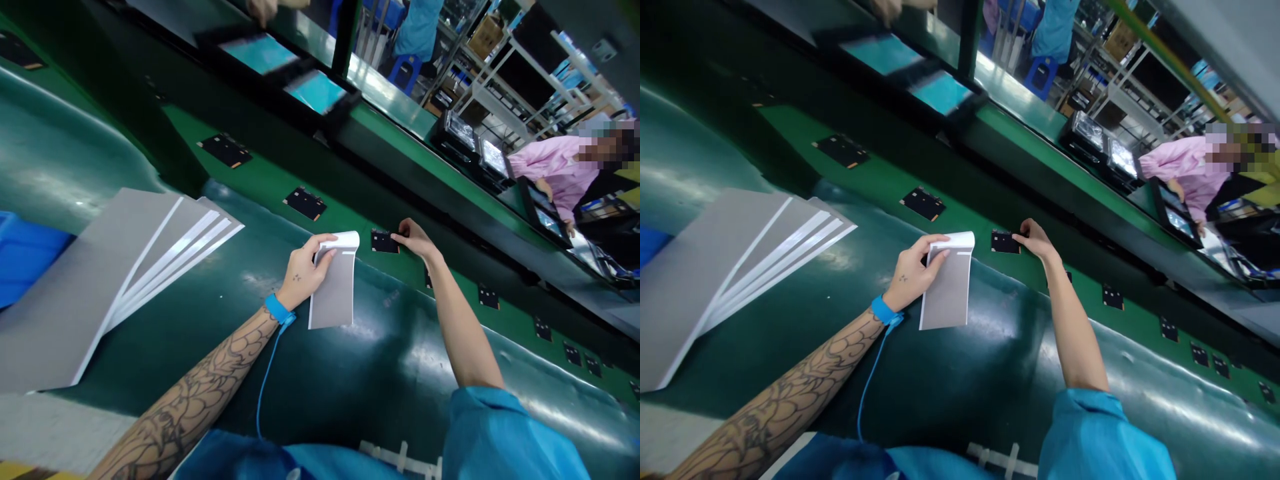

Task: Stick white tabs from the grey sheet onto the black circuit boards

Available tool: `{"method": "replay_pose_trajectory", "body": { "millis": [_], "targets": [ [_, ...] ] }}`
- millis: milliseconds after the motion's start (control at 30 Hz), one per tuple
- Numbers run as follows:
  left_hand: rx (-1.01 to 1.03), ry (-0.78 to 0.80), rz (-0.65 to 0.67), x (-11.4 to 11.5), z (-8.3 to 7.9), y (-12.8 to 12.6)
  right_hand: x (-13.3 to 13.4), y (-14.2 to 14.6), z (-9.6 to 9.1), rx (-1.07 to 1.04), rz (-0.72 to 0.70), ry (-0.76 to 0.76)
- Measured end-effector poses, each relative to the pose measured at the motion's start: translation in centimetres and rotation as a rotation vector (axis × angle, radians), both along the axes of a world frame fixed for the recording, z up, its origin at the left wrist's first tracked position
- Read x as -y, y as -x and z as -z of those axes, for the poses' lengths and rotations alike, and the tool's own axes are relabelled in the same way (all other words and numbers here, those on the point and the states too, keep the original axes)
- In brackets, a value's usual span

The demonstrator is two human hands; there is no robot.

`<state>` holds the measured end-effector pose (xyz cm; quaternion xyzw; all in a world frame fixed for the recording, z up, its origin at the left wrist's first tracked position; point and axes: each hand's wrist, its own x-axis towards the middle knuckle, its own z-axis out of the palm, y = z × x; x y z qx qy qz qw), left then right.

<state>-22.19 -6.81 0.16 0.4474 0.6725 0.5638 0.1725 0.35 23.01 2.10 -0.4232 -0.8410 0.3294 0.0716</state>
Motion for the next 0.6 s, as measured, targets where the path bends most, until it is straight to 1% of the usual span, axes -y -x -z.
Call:
{"method": "replay_pose_trajectory", "body": {
  "millis": [67,133,167,233,300,367,433,500,600],
  "targets": [
    [-0.003,-0.003,0.007,0.0,0.1,-0.1,0.0,0.2,-0.9,-0.033,0.057,0.088],
    [-0.010,-0.001,0.006,0.0,0.2,-0.2,1.1,0.7,-1.8,-0.166,0.119,0.149],
    [-0.013,0.000,0.006,0.0,0.2,-0.3,2.2,1.0,-2.1,-0.262,0.154,0.143],
    [-0.011,0.006,0.015,-0.1,0.0,-0.6,5.6,2.1,-2.5,-0.439,0.197,0.055],
    [0.010,0.011,0.029,-0.2,-0.2,-0.8,10.0,3.4,-2.4,-0.496,0.147,-0.063],
    [0.048,0.009,0.046,-0.3,-0.3,-0.9,14.3,4.7,-2.0,-0.444,0.013,-0.170],
    [0.084,-0.015,0.063,-0.4,-0.4,-0.9,17.4,6.1,-1.5,-0.407,-0.079,-0.263],
    [0.103,-0.039,0.072,-0.5,-0.4,-0.9,19.0,7.4,-0.8,-0.407,-0.133,-0.304],
    [0.116,-0.047,0.079,-0.4,-0.2,-0.8,19.3,8.6,-0.2,-0.414,-0.170,-0.316]
  ]
}}
